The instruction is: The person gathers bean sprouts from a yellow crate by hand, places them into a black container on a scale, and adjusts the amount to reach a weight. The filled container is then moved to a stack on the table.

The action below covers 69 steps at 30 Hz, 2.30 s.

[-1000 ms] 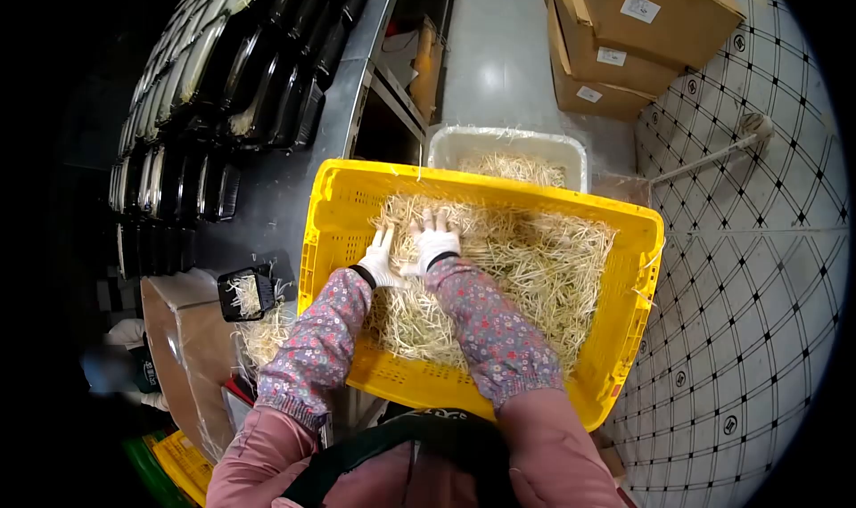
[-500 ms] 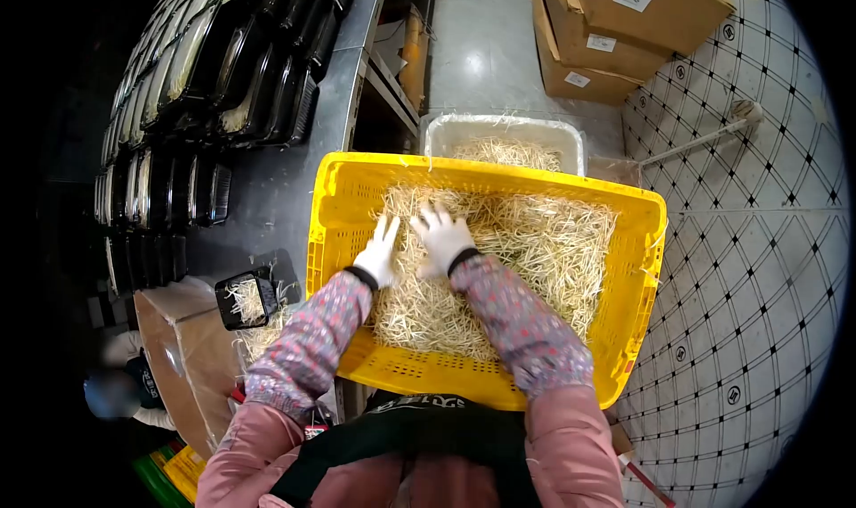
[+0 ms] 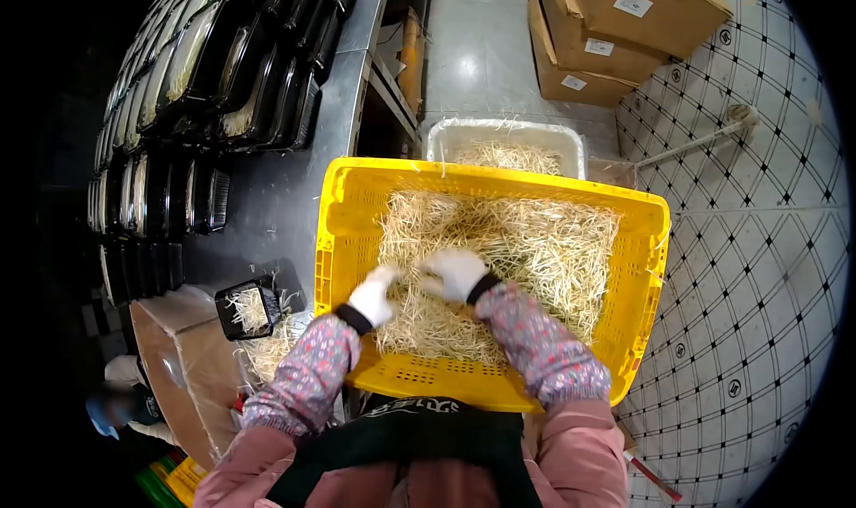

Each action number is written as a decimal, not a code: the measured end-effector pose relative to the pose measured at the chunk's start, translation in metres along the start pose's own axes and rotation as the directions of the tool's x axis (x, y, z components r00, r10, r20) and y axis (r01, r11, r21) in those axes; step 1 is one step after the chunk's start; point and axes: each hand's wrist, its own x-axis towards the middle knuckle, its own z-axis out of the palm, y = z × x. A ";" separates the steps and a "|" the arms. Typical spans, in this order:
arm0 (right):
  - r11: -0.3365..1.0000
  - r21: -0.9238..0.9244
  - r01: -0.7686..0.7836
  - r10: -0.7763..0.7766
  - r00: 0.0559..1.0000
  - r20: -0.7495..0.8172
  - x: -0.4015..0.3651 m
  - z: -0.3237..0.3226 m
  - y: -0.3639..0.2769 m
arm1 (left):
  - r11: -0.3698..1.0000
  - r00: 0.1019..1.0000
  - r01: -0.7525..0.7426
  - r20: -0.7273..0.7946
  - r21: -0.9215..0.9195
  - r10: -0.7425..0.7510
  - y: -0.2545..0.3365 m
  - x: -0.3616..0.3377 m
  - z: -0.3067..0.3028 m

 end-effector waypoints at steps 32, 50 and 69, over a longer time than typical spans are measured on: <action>0.990 0.123 0.065 -0.046 0.987 -0.156 0.016 0.011 -0.004 | 0.986 0.990 -0.001 -0.137 -0.165 -0.022 0.004 0.001 -0.001; 0.997 -0.045 0.067 -0.061 0.991 0.120 -0.047 0.046 -0.034 | 0.989 0.967 -0.106 0.221 -0.100 0.126 0.002 -0.106 0.014; 0.848 -0.134 -0.512 0.506 0.859 -0.078 0.169 0.046 0.000 | 0.945 0.835 0.017 -0.515 -0.327 -0.193 0.045 -0.160 0.007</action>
